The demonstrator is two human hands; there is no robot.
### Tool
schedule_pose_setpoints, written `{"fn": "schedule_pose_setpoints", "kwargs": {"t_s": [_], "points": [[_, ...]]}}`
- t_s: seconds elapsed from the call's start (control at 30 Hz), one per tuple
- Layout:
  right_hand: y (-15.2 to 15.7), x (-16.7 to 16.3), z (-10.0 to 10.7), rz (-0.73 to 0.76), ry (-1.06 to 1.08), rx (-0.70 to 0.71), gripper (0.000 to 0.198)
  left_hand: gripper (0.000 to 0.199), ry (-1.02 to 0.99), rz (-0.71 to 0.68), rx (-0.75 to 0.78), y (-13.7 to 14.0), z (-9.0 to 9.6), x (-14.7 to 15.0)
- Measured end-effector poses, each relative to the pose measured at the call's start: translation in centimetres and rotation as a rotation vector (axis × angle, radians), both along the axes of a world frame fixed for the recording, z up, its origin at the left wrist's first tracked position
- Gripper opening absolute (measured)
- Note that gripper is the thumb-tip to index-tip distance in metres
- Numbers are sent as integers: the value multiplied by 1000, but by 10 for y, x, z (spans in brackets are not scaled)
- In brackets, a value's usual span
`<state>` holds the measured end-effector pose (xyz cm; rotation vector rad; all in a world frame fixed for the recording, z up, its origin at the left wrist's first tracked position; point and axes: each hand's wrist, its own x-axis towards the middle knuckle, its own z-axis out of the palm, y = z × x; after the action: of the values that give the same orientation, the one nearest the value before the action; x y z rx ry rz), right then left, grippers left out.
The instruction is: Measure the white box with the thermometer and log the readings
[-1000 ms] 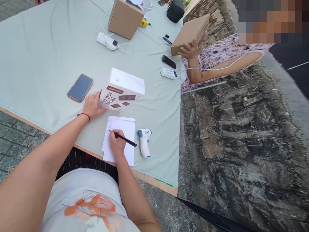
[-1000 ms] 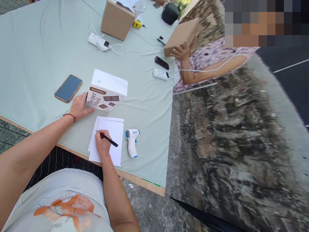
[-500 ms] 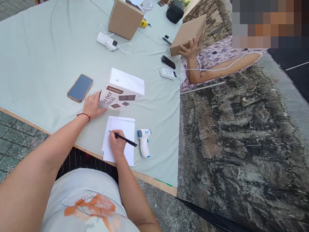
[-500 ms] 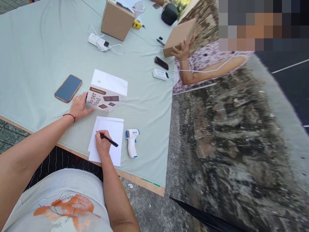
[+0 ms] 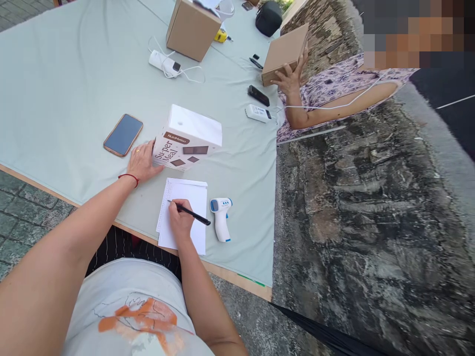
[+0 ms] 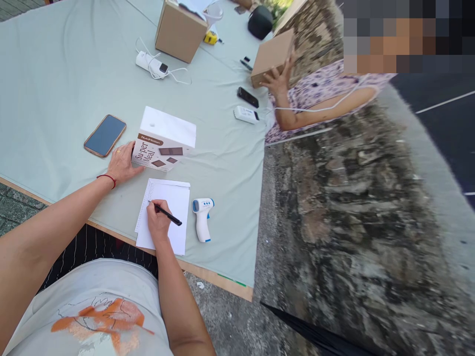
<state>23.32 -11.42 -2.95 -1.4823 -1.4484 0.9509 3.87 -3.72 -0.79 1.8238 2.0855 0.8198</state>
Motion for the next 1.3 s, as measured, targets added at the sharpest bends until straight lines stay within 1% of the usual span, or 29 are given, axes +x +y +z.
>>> {"fn": "schedule_pose_setpoints", "kwargs": {"t_s": [0.23,0.57,0.73,0.93,1.07,1.3], "points": [[0,0,-2,-3,13,-9,13,83,-1,5,-12,0,0,0],[-1,0,3,-34,46,-41,14,82,3,12,-11,-1,3,1],[2,1,4,6,19,-35,15,82,7,11,-20,-1,4,1],[4,7,2,89,-5,-18,17,79,6,13,7,0,2,1],[3,7,-1,79,-3,3,17,78,9,14,12,0,2,1],[4,7,-2,41,39,-1,17,78,13,11,1,-1,4,0]]}}
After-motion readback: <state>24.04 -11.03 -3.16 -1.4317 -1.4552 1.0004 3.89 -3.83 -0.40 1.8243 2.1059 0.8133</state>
